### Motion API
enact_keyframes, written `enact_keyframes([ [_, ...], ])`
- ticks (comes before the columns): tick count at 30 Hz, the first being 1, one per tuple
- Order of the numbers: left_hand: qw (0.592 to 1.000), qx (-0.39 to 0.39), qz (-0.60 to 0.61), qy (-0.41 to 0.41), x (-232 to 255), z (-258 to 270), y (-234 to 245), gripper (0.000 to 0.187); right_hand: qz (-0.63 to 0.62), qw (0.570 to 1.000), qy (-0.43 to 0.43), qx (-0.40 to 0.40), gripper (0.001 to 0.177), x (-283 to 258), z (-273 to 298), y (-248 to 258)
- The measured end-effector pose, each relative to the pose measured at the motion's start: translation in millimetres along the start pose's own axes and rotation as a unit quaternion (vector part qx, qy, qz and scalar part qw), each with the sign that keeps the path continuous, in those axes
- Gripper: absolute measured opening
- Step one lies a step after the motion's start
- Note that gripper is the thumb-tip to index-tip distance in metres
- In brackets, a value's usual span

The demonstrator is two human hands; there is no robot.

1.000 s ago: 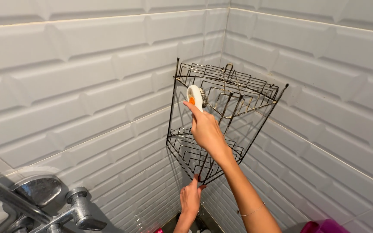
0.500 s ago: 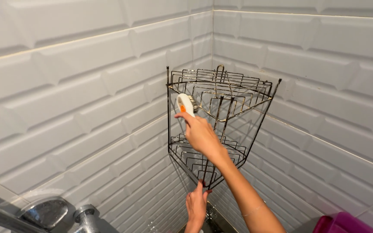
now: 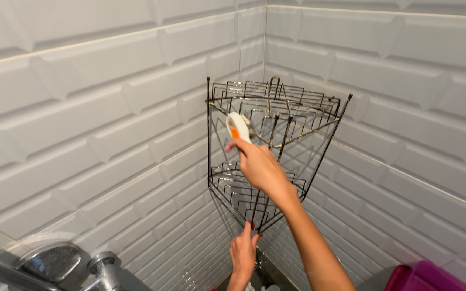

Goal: Scrubbing a metal shower rack with a brush, rinsing it with a handheld shower head, and attempting to mount it back on the wall.

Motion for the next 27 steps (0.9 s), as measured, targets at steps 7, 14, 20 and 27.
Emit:
enact_keyframes([
  [7,0.999,-0.013,-0.012,0.028,3,-2,0,0.036,0.026,0.999,0.041,0.007,0.035,-15,41,16],
  [14,0.999,-0.012,0.012,0.031,0,3,-2,0.029,0.007,0.997,-0.056,-0.045,0.040,-16,33,23],
  [20,0.999,-0.028,0.008,0.042,4,5,4,0.033,-0.004,0.997,0.072,0.027,0.026,-6,-22,-23],
  [27,0.999,-0.016,0.022,0.030,-6,3,-9,0.033,-0.001,0.999,-0.053,-0.002,0.031,0,50,23],
])
Point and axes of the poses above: each hand's wrist, its own z-axis away from the middle knuckle, its own y-axis out of the back of the hand, x = y × z, the point moved 2 cm from there along -z, towards the middle knuckle, and after that the axes turned 4 degrees about z, right-handed, at the moved point
